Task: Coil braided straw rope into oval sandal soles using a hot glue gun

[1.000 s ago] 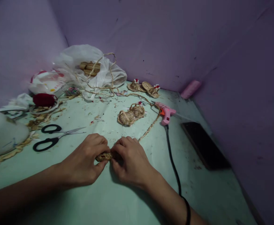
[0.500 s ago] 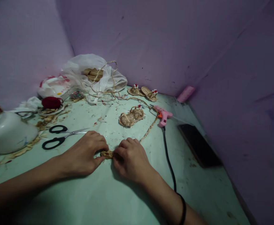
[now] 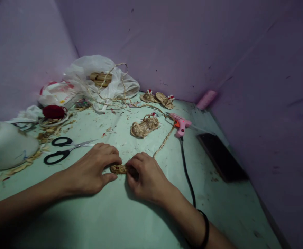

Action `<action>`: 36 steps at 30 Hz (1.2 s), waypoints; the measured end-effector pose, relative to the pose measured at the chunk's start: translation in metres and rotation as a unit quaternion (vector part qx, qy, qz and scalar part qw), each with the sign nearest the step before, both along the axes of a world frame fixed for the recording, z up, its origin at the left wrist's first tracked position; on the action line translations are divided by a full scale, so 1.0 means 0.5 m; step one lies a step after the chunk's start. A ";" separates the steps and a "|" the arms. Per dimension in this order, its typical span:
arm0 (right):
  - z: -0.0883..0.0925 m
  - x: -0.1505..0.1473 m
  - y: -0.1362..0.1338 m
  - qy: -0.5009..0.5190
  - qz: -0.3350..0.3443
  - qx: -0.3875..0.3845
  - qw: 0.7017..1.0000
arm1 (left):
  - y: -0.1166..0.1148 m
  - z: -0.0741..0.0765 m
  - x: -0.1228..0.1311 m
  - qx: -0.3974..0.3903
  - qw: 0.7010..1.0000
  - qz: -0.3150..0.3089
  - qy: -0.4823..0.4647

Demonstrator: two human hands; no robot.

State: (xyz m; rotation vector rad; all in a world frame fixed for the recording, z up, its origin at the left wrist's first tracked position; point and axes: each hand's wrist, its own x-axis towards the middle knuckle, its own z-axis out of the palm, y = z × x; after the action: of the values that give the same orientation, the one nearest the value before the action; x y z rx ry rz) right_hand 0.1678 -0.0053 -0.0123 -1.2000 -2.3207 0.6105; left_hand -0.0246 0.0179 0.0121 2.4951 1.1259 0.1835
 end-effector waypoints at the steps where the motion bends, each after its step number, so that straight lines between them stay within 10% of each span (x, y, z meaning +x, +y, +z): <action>1: 0.001 0.000 -0.001 -0.002 -0.008 -0.004 1.000 | -0.002 -0.002 0.004 0.004 1.000 0.000 -0.010; 36: 0.029 0.049 -0.006 -0.053 -0.038 -0.050 0.997 | 0.006 -0.032 0.049 0.039 0.996 -0.006 -0.085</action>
State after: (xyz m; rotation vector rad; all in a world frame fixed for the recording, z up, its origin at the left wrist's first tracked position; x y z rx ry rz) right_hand 0.1923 -0.0082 0.0020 -1.3918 -2.3432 0.6565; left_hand -0.0002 0.0210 -0.0040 2.4983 1.0523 0.4371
